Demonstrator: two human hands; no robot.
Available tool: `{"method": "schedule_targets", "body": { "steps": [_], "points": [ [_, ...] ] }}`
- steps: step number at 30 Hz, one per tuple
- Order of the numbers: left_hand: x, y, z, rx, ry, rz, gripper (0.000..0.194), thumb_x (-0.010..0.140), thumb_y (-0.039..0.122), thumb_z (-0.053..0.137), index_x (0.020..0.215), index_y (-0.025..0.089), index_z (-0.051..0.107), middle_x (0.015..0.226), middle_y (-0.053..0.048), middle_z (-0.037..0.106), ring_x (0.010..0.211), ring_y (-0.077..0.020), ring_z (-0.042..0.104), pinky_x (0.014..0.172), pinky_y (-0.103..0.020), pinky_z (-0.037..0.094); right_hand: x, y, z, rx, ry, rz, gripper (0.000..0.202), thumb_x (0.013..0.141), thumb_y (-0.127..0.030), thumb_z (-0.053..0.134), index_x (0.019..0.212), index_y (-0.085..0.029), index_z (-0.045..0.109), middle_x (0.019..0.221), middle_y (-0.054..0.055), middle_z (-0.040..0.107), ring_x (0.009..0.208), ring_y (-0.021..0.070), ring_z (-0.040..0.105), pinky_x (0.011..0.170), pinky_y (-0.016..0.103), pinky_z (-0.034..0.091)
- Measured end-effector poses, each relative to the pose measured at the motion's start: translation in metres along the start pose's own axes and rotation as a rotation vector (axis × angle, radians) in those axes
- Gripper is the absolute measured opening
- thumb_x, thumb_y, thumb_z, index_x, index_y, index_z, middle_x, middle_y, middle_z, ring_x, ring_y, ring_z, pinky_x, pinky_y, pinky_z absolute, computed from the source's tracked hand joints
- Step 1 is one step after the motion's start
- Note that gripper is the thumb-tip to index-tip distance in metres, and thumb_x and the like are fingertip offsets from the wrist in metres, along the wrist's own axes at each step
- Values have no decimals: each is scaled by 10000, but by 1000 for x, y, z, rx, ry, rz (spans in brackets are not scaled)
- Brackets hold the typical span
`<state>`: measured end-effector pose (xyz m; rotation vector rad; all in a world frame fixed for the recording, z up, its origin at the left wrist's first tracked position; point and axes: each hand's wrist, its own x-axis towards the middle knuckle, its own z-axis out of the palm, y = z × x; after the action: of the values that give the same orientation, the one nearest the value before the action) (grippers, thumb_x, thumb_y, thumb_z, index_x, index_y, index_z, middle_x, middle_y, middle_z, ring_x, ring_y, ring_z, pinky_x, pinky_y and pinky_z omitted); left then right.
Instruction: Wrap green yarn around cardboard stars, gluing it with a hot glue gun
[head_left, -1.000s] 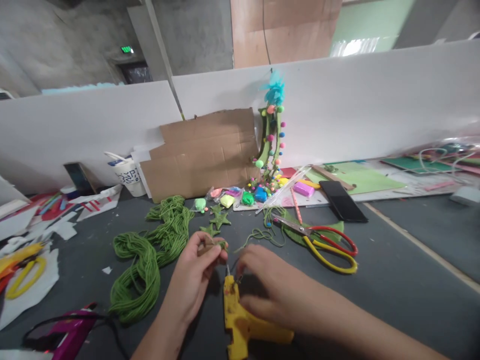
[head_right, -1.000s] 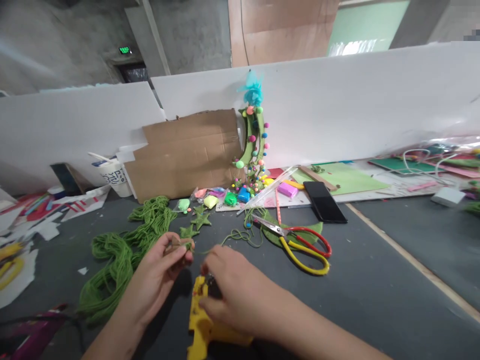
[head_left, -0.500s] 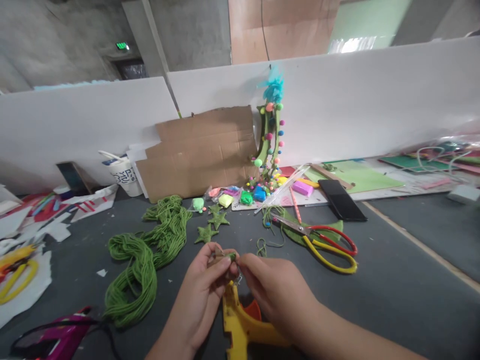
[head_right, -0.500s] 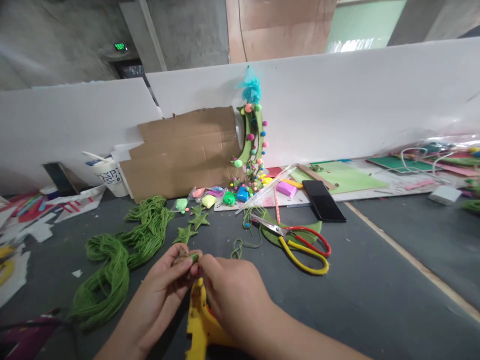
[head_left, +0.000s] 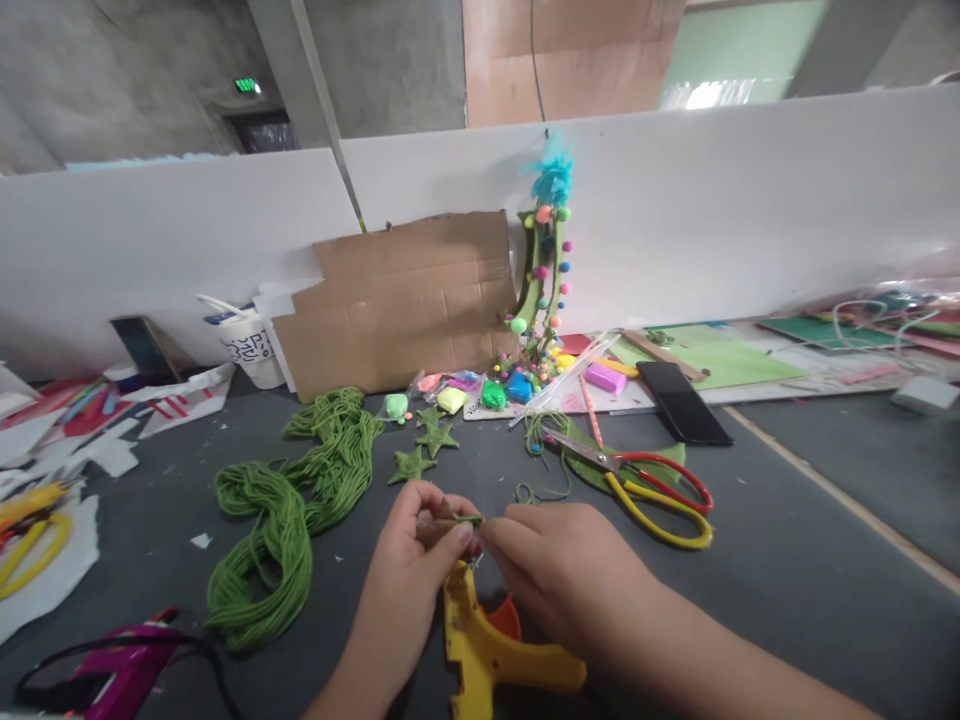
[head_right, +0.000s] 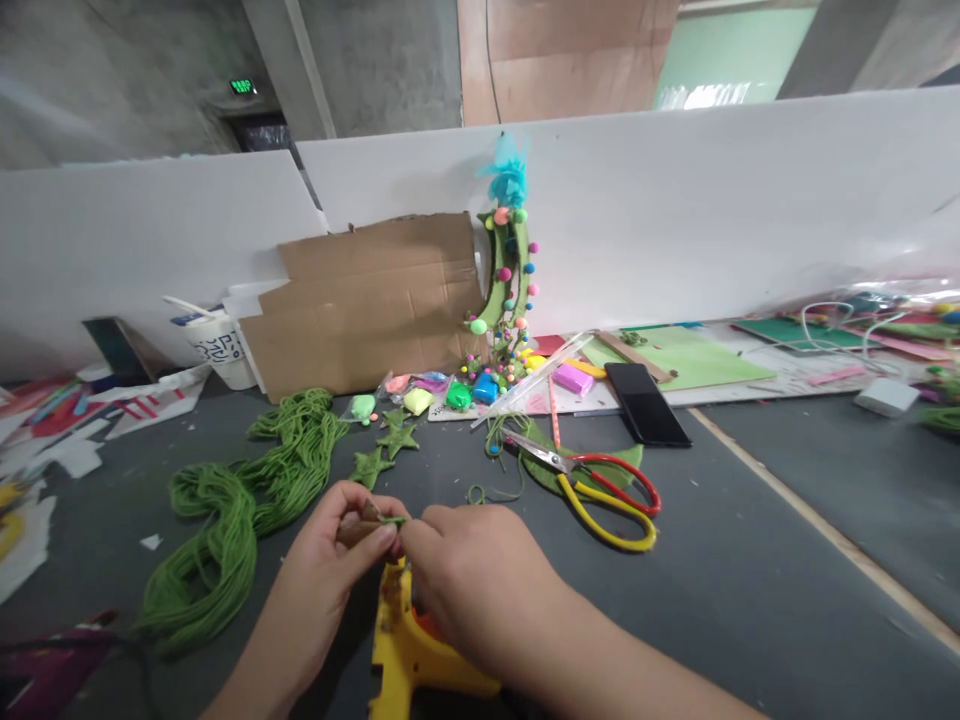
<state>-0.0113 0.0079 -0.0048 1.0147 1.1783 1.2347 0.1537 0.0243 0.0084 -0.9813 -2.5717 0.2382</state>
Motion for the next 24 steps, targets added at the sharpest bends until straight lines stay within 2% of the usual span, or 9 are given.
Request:
{"method": "schedule_targets", "body": {
  "steps": [5,9,16,19,24],
  "points": [
    [-2,1,2,157,-67,22,128,708,161,656,732,229,550,778,3,640,665,-159,590,652,-275,459,0,3,-19,173,-28,85,152,848,-159,469,737,-167,574,657,-13,549,554,101,436,519,231,269],
    [-6,4,2,170,-178,-35,110,753,153,608,749,225,525,821,2,637,670,-151,590,675,-284,449,5,8,-28,363,-56,209,115,784,-125,517,719,-180,595,606,-50,516,531,77,421,498,199,265],
    [-6,5,-1,124,-279,-53,149,796,103,552,777,223,466,847,33,606,679,-111,576,690,-264,430,9,22,-20,707,-101,400,93,733,-121,530,680,-173,587,543,-70,424,516,77,367,460,194,257],
    [-5,6,-2,82,-291,-64,150,800,118,559,776,222,454,831,35,612,659,-107,573,670,-259,429,9,24,-17,844,-104,435,84,726,-112,534,671,-162,574,543,-72,417,516,74,354,467,198,257],
    [-7,10,-2,43,-303,-68,148,784,121,585,767,214,471,822,34,618,642,-103,579,653,-252,416,9,24,-16,943,-108,453,91,725,-104,527,674,-155,582,547,-74,411,515,72,329,472,207,237]
  ]
}}
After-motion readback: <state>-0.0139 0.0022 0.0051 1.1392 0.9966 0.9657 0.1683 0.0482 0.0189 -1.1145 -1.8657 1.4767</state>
